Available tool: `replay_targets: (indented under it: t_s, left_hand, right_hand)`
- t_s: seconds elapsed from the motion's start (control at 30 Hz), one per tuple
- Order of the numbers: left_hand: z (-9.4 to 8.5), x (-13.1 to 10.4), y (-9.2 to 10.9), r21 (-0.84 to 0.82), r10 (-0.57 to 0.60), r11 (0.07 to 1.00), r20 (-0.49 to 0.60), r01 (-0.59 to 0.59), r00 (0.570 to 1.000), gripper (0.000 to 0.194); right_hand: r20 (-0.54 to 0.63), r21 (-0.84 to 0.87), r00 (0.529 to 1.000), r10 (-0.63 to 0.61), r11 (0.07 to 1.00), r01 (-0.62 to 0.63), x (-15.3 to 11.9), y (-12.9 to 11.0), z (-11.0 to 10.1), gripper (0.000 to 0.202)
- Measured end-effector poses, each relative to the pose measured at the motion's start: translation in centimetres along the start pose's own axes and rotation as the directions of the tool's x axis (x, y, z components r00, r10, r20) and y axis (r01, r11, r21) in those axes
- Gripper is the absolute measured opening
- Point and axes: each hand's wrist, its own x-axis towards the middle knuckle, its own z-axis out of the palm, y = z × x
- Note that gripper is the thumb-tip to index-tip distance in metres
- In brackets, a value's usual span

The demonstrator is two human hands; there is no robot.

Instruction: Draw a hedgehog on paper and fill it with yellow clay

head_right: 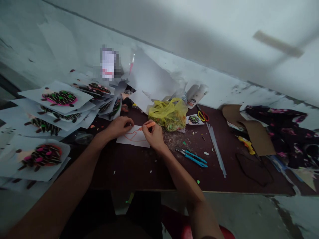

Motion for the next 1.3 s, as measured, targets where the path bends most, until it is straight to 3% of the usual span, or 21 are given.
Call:
replay_targets:
  t_s: [0.23, 0.5, 0.7, 1.13, 1.3]
  left_hand:
    - [0.3, 0.3, -0.6, -0.063, -0.008, 0.998, 0.001, 0.008, 1.0, 0.025]
    - [-0.2, 0.5, -0.7, -0.093, -0.027, 0.995, 0.06, 0.032, 0.998, 0.025]
    - [-0.9, 1.7, -0.6, -0.006, -0.003, 1.0, 0.145, 0.004, 0.989, 0.025]
    - [-0.4, 1.7, -2.3, -0.213, 0.056, 0.977, 0.162, -0.021, 0.985, 0.027]
    - [-0.9, 1.7, -2.5, -0.242, 0.059, 0.97, 0.185, -0.013, 0.981, 0.032]
  right_hand:
    - [-0.025, 0.104, 0.999, 0.028, 0.994, -0.026, -0.9, 0.1, 0.5, 0.036]
    - [-0.026, 0.185, 1.0, -0.016, 0.983, 0.02, -1.4, 0.5, 0.7, 0.031]
    - [-0.05, 0.156, 0.999, -0.003, 0.988, 0.011, -1.6, 0.1, 0.8, 0.022]
    - [0.144, 0.108, 0.987, -0.076, 0.992, 0.061, -2.4, -0.6, 1.3, 0.022]
    - [0.189, -0.021, 0.975, -0.119, 0.992, 0.126, -2.4, -0.7, 2.3, 0.021]
